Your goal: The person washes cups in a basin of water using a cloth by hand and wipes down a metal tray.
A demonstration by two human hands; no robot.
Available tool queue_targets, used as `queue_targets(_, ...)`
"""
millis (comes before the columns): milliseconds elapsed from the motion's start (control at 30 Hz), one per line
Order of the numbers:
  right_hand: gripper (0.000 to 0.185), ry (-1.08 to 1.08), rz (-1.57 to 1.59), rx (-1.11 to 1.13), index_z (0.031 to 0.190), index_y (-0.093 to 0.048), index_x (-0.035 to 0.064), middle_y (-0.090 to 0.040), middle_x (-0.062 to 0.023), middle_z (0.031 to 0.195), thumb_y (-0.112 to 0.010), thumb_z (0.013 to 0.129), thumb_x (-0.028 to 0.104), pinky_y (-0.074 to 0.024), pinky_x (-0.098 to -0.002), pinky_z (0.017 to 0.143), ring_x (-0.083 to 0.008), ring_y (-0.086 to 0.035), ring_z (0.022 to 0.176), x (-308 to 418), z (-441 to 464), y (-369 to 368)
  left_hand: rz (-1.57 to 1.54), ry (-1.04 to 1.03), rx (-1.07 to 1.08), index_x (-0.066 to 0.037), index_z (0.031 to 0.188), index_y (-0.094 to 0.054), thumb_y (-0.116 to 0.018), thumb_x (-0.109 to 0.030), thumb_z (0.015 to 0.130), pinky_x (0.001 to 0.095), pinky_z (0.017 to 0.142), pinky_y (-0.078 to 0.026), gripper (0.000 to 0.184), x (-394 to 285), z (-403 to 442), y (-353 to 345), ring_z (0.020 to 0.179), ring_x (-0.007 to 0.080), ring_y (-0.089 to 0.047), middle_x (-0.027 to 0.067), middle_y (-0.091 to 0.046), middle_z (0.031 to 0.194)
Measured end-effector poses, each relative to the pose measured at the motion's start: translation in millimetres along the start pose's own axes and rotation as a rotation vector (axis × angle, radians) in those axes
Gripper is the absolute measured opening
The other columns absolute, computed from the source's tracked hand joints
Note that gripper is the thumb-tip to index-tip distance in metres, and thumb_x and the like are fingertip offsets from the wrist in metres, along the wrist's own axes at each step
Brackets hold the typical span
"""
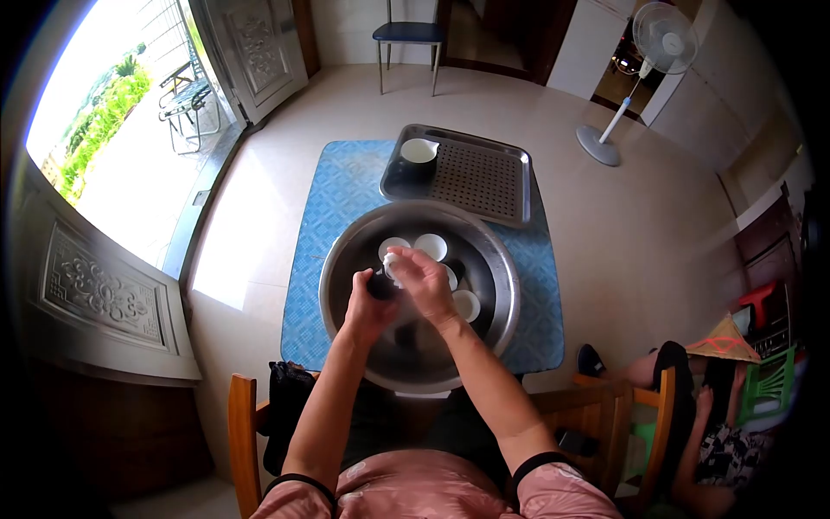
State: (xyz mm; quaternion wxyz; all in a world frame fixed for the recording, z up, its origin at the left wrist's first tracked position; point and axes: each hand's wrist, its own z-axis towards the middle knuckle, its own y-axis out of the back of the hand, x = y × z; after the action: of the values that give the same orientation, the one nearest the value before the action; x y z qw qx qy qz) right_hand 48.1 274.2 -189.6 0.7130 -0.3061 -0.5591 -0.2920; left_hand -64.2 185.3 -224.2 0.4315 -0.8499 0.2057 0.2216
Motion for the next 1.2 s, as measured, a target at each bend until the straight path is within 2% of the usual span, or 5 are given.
queue_targets(133, 0.022, 0.044, -0.102, -0.092, 0.110, -0.066, 0.0012, -0.069, -0.0057, 0.100, -0.065, 0.090, 0.012, -0.0511, -0.0254, 0.079, -0.0114, -0.064, 0.091, -10, 2, 4, -0.044, 0.020, -0.016, -0.011, 0.080, -0.054, -0.037, -0.052, 0.089, 0.0261, 0.040, -0.030, 0.045, 0, -3, -6, 0.043, 0.0159, -0.044, 0.0042, -0.051, 0.063)
queue_targets(600, 0.023, -0.117, -0.198, -0.056, 0.103, -0.066, -0.0053, -0.072, -0.0106, 0.090, -0.065, 0.089, 0.013, -0.0529, -0.0249, 0.076, -0.0109, -0.067, 0.086, -25, 4, 14, -0.245, 0.091, 0.189, -0.012, 0.103, -0.056, -0.032, -0.052, 0.087, 0.0258, 0.038, -0.027, 0.050, -3, -2, 6, 0.040, 0.0141, -0.032, 0.0088, -0.051, 0.067)
queue_targets(900, 0.026, -0.164, -0.894, 0.123, 0.100, -0.070, 0.0052, -0.067, -0.0199, 0.098, -0.070, 0.080, 0.021, -0.0522, -0.0389, 0.079, -0.0339, -0.067, 0.090, -31, -8, 16, -0.213, 0.007, 0.150, -0.011, 0.108, -0.056, -0.029, -0.052, 0.088, 0.0260, 0.038, -0.027, 0.053, -4, -8, 2, 0.039, 0.0141, -0.032, 0.0094, -0.051, 0.066)
queue_targets(1000, 0.024, -0.007, -0.819, 0.014, 0.100, -0.069, 0.0050, -0.070, -0.0162, 0.093, -0.071, 0.080, 0.016, -0.0535, -0.0373, 0.077, -0.0310, -0.069, 0.087, -26, -5, 15, -0.212, 0.015, 0.141, -0.011, 0.109, -0.056, -0.029, -0.052, 0.089, 0.0260, 0.038, -0.028, 0.054, -6, -9, -3, 0.040, 0.0146, -0.033, 0.0103, -0.052, 0.067)
queue_targets(1200, 0.023, -0.089, 0.073, -0.092, 0.108, -0.066, -0.0003, -0.071, -0.0078, 0.095, -0.067, 0.087, 0.009, -0.0521, -0.0256, 0.078, -0.0114, -0.066, 0.090, -10, 6, 14, -0.173, 0.017, 0.036, -0.008, 0.100, -0.055, -0.029, -0.054, 0.089, 0.0263, 0.038, -0.028, 0.053, -1, -3, 1, 0.041, 0.0155, -0.035, 0.0108, -0.052, 0.065)
